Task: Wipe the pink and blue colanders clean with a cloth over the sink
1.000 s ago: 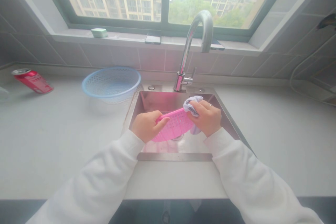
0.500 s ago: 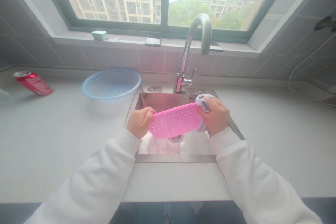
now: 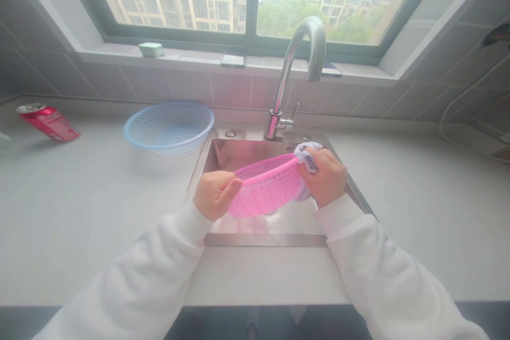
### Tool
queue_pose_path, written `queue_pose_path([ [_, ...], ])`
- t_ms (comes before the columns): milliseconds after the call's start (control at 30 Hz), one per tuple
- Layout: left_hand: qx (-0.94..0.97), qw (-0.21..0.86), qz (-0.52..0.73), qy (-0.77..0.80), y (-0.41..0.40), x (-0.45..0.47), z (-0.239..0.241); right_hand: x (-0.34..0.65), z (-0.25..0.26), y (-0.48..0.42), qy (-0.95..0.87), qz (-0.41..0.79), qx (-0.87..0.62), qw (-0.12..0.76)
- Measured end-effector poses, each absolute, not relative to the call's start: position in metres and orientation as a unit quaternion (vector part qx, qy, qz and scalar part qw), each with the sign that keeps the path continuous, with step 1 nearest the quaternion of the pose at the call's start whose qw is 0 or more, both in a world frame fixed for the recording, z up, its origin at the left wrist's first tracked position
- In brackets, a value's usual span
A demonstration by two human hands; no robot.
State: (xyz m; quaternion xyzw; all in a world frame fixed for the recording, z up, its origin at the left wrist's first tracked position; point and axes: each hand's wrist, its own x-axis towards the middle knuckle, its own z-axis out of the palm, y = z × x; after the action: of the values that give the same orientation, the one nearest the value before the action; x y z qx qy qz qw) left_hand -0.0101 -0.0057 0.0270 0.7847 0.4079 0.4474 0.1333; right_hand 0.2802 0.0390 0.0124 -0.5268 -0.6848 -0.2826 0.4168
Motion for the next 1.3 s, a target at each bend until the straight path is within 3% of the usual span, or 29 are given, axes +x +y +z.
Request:
queue_pose_path([
  [167, 0.766, 0.168, 0.513, 0.35, 0.006, -0.031, 0.019, 0.291, 0.012, 0.041, -0.665, -0.254, -0.53, 0.46],
  [467, 0.776, 0.256, 0.379, 0.433, 0.014, -0.014, 0.013, 0.29, 0.014, 0.042, -0.663, -0.264, -0.57, 0.408],
  [733, 0.787, 0.14, 0.325, 0.505, -0.008, 0.011, 0.019, 0.249, 0.025, 0.014, -0.765, -0.363, -0.395, 0.356],
  [1000, 0.862, 0.041, 0.401, 0.309, -0.001, -0.01, 0.027, 0.271, 0.014, 0.035, -0.726, -0.278, -0.488, 0.398],
  [1133, 0.87, 0.089, 0.398, 0.277, 0.005, -0.02, 0.03, 0.282, 0.012, 0.04, -0.702, -0.217, -0.536, 0.415],
  [1300, 0.847, 0.194, 0.286, 0.405, 0.008, -0.012, 0.024, 0.279, 0.011, 0.04, -0.712, -0.228, -0.537, 0.391],
])
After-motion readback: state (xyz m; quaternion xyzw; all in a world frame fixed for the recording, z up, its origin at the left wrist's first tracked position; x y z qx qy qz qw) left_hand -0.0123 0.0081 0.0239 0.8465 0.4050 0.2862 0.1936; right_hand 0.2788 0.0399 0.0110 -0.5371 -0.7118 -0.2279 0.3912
